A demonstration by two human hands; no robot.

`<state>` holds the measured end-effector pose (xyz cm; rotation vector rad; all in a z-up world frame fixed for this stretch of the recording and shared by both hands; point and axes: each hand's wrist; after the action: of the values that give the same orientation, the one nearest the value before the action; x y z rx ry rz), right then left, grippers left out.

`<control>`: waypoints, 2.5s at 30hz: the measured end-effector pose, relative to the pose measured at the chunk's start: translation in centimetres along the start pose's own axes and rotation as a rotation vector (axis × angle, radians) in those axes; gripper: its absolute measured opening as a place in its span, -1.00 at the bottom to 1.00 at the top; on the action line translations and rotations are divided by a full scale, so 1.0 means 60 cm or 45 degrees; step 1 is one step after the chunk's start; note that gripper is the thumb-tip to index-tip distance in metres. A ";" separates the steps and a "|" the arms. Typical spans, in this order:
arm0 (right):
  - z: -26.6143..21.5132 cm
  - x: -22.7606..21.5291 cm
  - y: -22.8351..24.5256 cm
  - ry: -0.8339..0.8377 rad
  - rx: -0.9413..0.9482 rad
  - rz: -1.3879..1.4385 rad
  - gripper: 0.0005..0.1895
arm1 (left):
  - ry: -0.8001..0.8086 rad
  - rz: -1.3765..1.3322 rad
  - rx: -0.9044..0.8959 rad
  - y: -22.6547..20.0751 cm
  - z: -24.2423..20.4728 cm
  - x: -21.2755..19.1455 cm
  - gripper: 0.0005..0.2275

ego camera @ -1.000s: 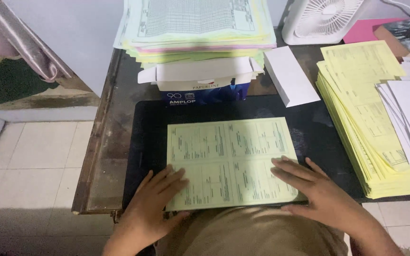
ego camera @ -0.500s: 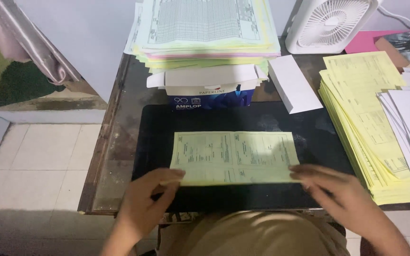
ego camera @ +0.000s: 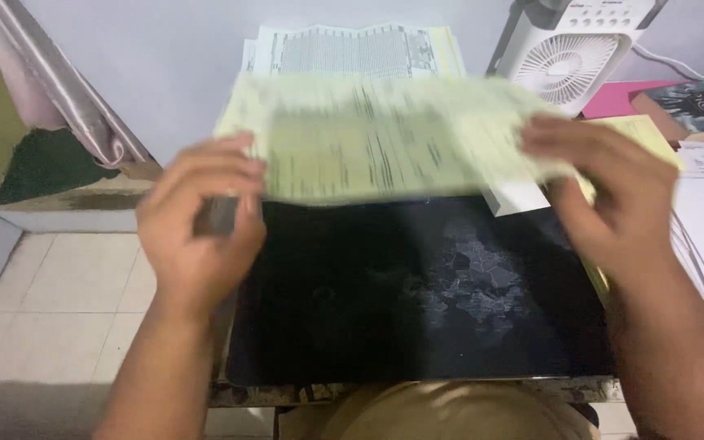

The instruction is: Folding paper documents and inserting them into envelopes at a workstation.

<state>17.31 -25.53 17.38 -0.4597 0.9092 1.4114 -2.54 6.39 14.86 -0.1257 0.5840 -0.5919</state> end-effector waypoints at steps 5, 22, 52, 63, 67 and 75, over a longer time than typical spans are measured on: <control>0.092 0.064 -0.104 -0.016 -0.146 -0.083 -0.72 | -0.055 0.104 -0.043 0.082 0.049 0.036 -0.92; 0.193 0.252 -0.312 0.354 0.273 -0.274 -0.49 | 0.405 0.561 -0.813 0.348 0.047 0.143 -0.85; -0.030 0.158 -0.174 0.275 1.170 0.608 -0.29 | 0.553 0.364 0.184 0.098 -0.084 0.320 -0.73; -0.026 0.203 -0.098 -0.234 0.615 1.824 -0.58 | 0.642 -0.126 -0.308 0.036 -0.072 0.316 -0.27; -0.031 0.200 -0.096 -0.057 0.572 1.906 -0.47 | 0.594 -0.186 -0.369 0.076 -0.082 0.319 -0.66; -0.042 0.190 -0.127 0.026 0.447 0.455 -0.61 | 0.325 0.070 -0.324 0.086 -0.072 0.285 -0.83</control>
<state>22.98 -21.32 5.33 -0.0456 1.2725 1.5245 9.13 1.33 1.62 -0.2755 0.9071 -0.4813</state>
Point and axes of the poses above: each hand's wrist, its own z-axis towards the middle knuckle, its own x-axis out of the palm, y = z × x, and after that the axes turned 12 degrees about y, right-handed
